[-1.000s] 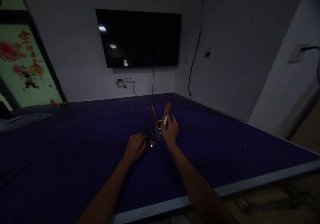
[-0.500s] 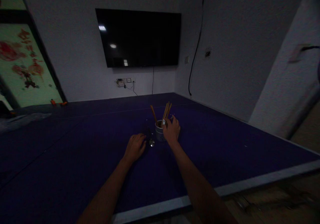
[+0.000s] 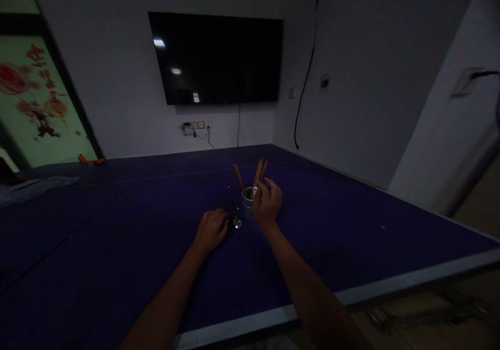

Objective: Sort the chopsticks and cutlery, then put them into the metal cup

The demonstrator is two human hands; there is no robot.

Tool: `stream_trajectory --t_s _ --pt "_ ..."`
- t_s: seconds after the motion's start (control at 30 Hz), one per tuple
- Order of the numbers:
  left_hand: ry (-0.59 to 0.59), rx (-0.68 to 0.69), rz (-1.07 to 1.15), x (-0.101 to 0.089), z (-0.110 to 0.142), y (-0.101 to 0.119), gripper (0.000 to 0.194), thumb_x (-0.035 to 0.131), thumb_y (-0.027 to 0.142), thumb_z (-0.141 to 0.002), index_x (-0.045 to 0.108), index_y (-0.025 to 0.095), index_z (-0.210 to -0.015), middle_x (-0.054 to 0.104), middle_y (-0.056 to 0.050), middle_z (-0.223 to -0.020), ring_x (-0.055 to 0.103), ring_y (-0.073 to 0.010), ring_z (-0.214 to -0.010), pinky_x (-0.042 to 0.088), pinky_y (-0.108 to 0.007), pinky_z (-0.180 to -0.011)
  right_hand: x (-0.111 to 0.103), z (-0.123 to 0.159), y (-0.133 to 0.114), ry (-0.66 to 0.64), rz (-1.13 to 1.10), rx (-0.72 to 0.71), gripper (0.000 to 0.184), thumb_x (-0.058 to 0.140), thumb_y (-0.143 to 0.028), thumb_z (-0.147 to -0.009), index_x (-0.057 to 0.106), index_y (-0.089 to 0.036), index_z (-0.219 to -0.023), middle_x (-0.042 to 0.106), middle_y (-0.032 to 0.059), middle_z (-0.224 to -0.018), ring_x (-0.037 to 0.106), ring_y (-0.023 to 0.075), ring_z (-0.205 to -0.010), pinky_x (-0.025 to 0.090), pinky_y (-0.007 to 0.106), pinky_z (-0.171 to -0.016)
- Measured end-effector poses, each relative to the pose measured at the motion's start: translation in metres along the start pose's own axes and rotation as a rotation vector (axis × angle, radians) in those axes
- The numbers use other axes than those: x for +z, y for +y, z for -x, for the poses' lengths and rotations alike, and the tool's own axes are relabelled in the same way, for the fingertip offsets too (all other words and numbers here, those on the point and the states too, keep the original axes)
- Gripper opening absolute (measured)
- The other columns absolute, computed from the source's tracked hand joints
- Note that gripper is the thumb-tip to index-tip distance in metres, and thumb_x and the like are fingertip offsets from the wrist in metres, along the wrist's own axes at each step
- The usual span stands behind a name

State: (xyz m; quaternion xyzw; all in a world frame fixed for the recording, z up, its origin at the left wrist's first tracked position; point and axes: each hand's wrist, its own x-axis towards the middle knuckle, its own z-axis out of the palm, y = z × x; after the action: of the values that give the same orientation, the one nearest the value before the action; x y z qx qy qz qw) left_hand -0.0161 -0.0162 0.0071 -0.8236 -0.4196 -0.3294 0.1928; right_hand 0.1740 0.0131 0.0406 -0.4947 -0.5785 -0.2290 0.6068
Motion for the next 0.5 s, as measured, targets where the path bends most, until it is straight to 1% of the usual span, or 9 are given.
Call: stream_trajectory --t_s 0.03,0.07,0.13,0.17,0.23,0.3,0.37,0.43,0.5 --pt "-0.006 -0.014 -0.015 0.0 0.0 0.0 0.02 0.043 0.022 -0.087 0.058 0.019 -0.1 0.064 -0.007 -0.1 0.059 -0.0181 -0.092 0.043 -0.034 -0.079 -0.001 0.002 -0.005 -0.046 -0.04 -0.062 0.031 0.037 -0.023 -0.089 0.064 -0.017 -0.103 0.062 0.0119 -0.109 0.053 0.021 -0.105 0.038 0.037 -0.092" --pt "-0.013 -0.032 -0.034 -0.001 0.0 0.0 0.02 0.043 0.023 -0.087 0.059 0.019 -0.098 0.065 -0.007 -0.097 0.059 -0.0179 -0.089 0.044 -0.033 -0.078 -0.001 0.005 -0.011 -0.127 -0.073 -0.126 0.03 0.037 -0.023 -0.09 0.065 -0.017 -0.099 0.065 0.0105 -0.099 0.056 0.0196 -0.098 0.04 0.035 -0.09" --pt "-0.037 -0.073 -0.078 -0.002 -0.001 -0.001 0.02 0.042 0.024 -0.087 0.06 0.018 -0.092 0.065 -0.007 -0.091 0.059 -0.0177 -0.082 0.044 -0.032 -0.075 0.001 0.012 -0.025 -0.367 -0.083 -0.221 0.03 0.038 -0.025 -0.09 0.066 -0.017 -0.098 0.068 0.0094 -0.09 0.061 0.0181 -0.089 0.043 0.03 -0.084" --pt "-0.049 -0.097 -0.101 -0.003 -0.001 -0.002 0.02 0.041 0.024 -0.087 0.06 0.017 -0.089 0.064 -0.007 -0.087 0.059 -0.0179 -0.08 0.044 -0.032 -0.073 0.003 0.016 -0.032 -0.502 -0.048 -0.231 0.03 0.038 -0.025 -0.09 0.066 -0.017 -0.101 0.069 0.0092 -0.088 0.063 0.0175 -0.084 0.044 0.028 -0.08" --pt "-0.069 -0.147 -0.14 -0.004 -0.001 -0.002 0.022 0.04 0.024 -0.087 0.061 0.017 -0.084 0.064 -0.007 -0.082 0.059 -0.0187 -0.078 0.043 -0.032 -0.071 0.008 0.023 -0.044 -0.752 0.1 -0.158 0.03 0.039 -0.025 -0.09 0.066 -0.018 -0.1 0.07 0.0097 -0.081 0.065 0.019 -0.074 0.047 0.029 -0.07" --pt "-0.079 -0.19 -0.16 -0.005 -0.002 -0.002 0.024 0.04 0.025 -0.088 0.061 0.017 -0.082 0.064 -0.007 -0.079 0.059 -0.0193 -0.078 0.043 -0.032 -0.069 0.011 0.028 -0.052 -0.927 0.223 -0.065 0.028 0.042 -0.025 -0.089 0.068 -0.015 -0.091 0.07 0.0132 -0.083 0.066 0.0216 -0.074 0.047 0.029 -0.066" --pt "-0.089 -0.215 -0.162 -0.005 -0.002 -0.001 0.024 0.04 0.026 -0.088 0.062 0.017 -0.082 0.065 -0.007 -0.08 0.059 -0.019 -0.077 0.042 -0.032 -0.069 0.012 0.032 -0.054 -1.025 0.282 0.022 0.026 0.047 -0.027 -0.087 0.069 -0.013 -0.087 0.07 0.0165 -0.088 0.067 0.0231 -0.079 0.048 0.028 -0.066" --pt "-0.105 -0.227 -0.161 -0.005 -0.001 0.0 0.025 0.04 0.026 -0.088 0.062 0.017 -0.082 0.065 -0.007 -0.082 0.059 -0.0187 -0.078 0.042 -0.031 -0.07 0.013 0.034 -0.053 -1.068 0.297 0.086 0.025 0.051 -0.029 -0.086 0.069 -0.012 -0.089 0.069 0.0181 -0.092 0.067 0.023 -0.083 0.048 0.027 -0.069" --pt "-0.122 -0.235 -0.16 -0.004 -0.001 0.0 0.025 0.04 0.026 -0.088 0.062 0.017 -0.082 0.066 -0.007 -0.084 0.059 -0.019 -0.079 0.042 -0.031 -0.071 0.012 0.035 -0.051 -1.086 0.303 0.117 0.024 0.053 -0.029 -0.085 0.069 -0.012 -0.091 0.069 0.0185 -0.094 0.067 0.0231 -0.086 0.048 0.028 -0.071"
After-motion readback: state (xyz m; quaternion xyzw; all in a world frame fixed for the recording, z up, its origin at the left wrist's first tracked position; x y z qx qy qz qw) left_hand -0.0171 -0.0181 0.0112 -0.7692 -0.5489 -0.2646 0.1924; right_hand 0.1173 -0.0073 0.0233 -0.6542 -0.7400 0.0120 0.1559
